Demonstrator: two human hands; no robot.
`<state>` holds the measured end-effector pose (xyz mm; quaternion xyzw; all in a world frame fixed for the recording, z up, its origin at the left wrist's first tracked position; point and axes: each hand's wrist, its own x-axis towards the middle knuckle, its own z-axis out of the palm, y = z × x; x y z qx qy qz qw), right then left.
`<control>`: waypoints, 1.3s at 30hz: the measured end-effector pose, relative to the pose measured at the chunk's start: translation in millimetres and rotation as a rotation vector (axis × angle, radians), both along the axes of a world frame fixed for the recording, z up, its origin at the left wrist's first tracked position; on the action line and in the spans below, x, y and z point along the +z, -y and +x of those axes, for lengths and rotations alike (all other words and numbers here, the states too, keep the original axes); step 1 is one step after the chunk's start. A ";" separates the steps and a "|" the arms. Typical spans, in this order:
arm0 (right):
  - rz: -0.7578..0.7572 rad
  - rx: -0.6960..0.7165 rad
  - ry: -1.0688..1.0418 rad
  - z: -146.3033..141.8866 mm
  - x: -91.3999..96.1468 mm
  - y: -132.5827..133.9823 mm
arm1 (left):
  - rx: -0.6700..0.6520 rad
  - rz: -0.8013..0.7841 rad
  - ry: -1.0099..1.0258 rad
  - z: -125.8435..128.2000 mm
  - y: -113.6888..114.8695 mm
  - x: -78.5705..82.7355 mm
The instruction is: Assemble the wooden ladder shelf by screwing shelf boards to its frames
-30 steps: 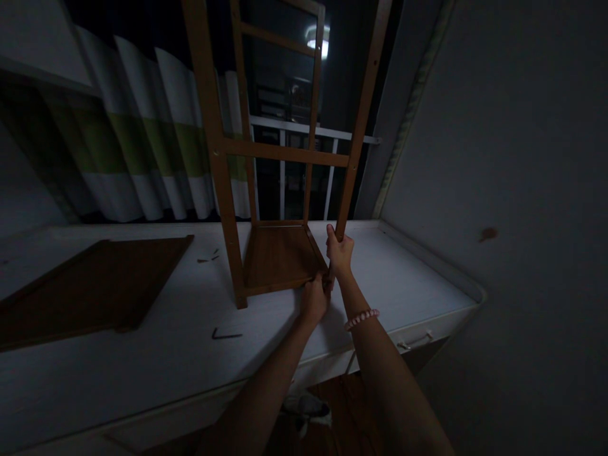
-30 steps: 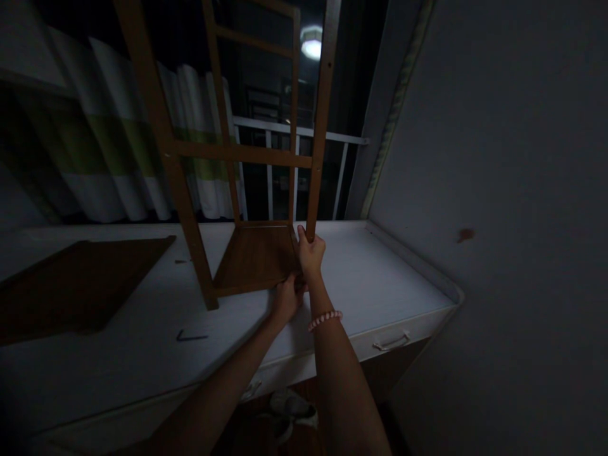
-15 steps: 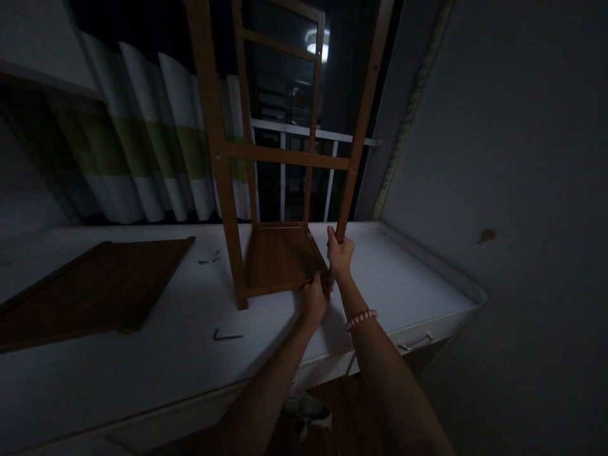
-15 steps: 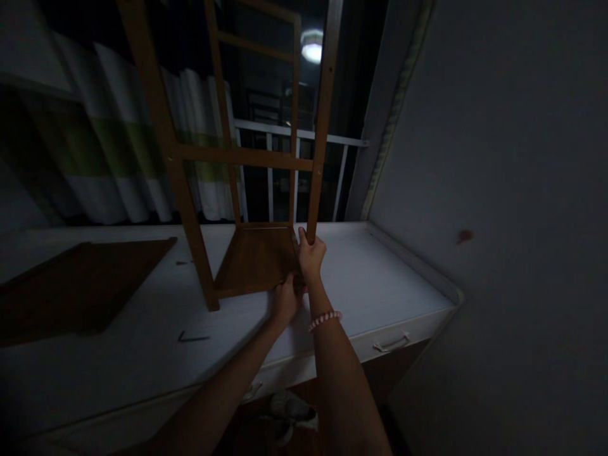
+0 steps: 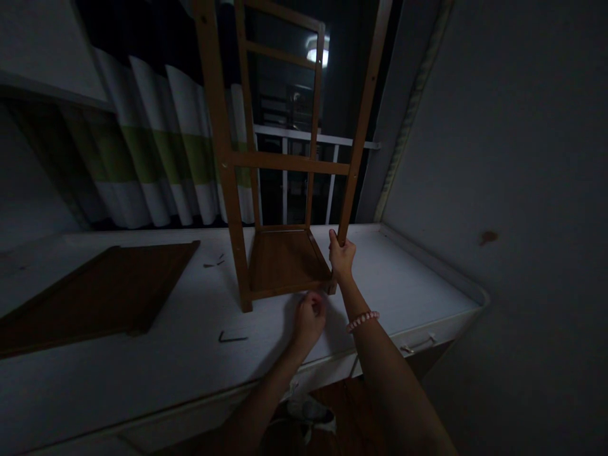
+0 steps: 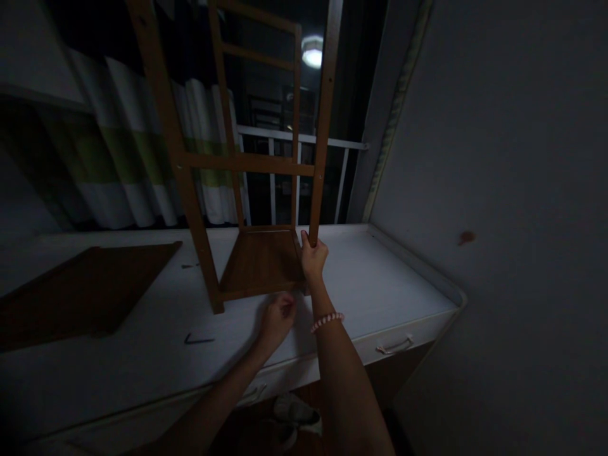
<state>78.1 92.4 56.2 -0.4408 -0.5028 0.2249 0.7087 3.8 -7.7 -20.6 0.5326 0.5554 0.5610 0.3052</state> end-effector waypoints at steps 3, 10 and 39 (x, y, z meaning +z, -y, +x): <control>0.006 -0.003 0.000 0.2 -0.5 -0.5 | -0.074 -0.184 0.524 -6.4 0.9 -2.8; 0.004 -0.025 0.014 0.7 -1.4 -1.2 | -0.083 -0.273 1.237 -13.2 -16.2 4.8; 0.009 -0.041 0.016 0.0 -0.8 2.4 | -0.079 -0.275 1.239 -15.6 -17.7 8.8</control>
